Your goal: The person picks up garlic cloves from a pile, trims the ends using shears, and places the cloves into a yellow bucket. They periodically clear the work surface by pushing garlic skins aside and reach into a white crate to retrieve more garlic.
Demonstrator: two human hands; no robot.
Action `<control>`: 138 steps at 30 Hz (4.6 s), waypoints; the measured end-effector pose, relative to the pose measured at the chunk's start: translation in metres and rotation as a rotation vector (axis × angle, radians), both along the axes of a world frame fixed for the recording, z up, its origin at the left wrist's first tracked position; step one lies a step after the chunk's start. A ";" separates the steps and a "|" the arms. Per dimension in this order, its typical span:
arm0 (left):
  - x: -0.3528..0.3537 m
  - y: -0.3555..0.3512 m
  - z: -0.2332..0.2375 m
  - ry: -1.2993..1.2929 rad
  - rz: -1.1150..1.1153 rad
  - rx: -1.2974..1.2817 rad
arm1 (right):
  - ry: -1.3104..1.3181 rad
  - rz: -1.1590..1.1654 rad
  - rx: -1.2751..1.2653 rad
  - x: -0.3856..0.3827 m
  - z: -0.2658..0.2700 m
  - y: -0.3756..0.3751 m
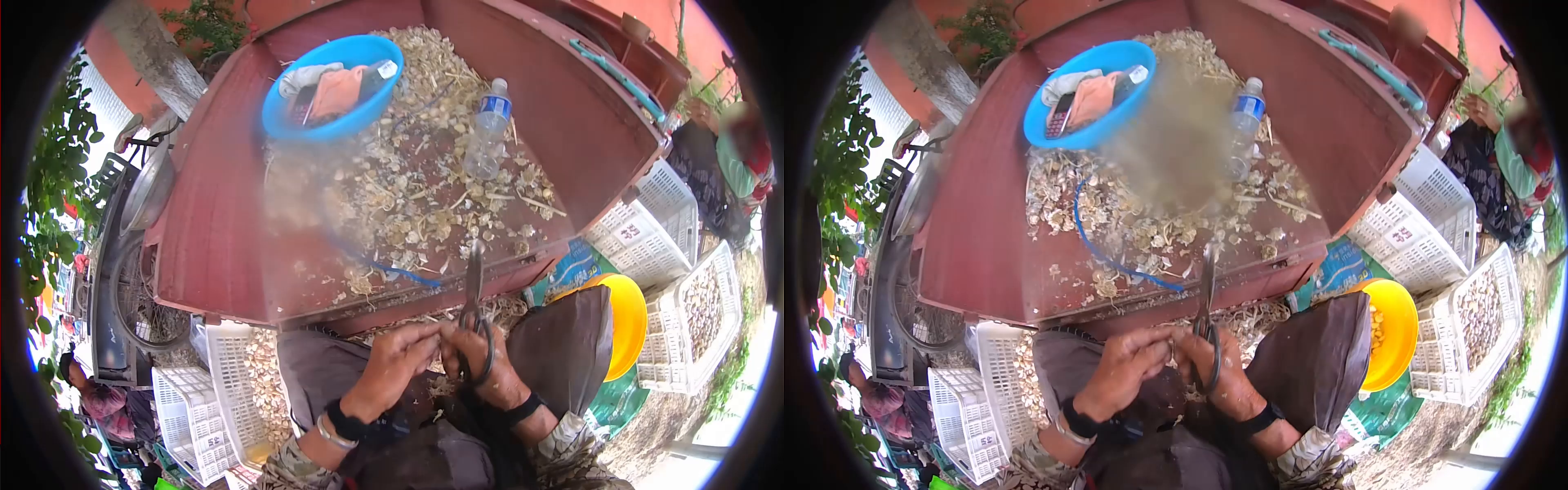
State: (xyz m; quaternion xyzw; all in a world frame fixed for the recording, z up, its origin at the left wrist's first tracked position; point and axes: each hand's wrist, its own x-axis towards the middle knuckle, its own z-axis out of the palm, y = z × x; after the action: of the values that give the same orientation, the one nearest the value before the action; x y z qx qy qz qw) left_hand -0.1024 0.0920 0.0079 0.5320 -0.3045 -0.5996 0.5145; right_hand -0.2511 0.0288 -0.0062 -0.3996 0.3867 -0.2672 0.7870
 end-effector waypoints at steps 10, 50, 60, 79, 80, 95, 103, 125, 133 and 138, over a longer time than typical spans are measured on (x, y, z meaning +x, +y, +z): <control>0.217 0.265 -0.043 -1.458 0.857 0.018 | -0.132 0.032 -0.456 0.040 0.066 -0.042; 0.443 -0.296 -0.032 -1.661 0.420 -0.277 | 0.052 -0.154 -0.171 0.054 -0.020 -0.112; 0.351 -0.271 -0.067 -1.145 0.041 -0.274 | 0.126 -0.123 -0.094 0.046 0.003 -0.111; 0.259 -0.125 -0.024 -0.530 0.215 -0.147 | 0.115 -0.154 -0.352 0.016 0.008 -0.097; 0.274 -0.120 -0.024 -0.483 0.346 -0.123 | 0.115 -0.159 -0.343 0.015 0.008 -0.097; 0.265 -0.205 0.008 -1.645 0.059 0.193 | 0.153 -0.218 -0.302 0.012 0.008 -0.101; 0.284 -0.211 -0.036 -1.745 0.299 -0.109 | 0.173 -0.161 -0.306 0.017 0.004 -0.103; 0.079 -0.125 0.053 -0.783 -0.101 -0.501 | 0.661 0.000 -1.205 0.017 -0.003 -0.097; 0.074 -0.121 0.055 -0.726 -0.194 -0.505 | 0.543 0.138 -1.126 0.005 0.005 -0.097; 0.074 -0.119 0.057 -0.564 -0.189 -0.429 | 0.373 0.183 -1.095 0.002 0.003 -0.098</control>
State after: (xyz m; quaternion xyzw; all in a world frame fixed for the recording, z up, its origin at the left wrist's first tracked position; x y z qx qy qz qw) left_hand -0.0289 -0.0275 0.0651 0.5261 -0.6008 -0.3967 0.4526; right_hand -0.2489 -0.0694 -0.0037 -0.8203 0.2880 -0.2841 0.4043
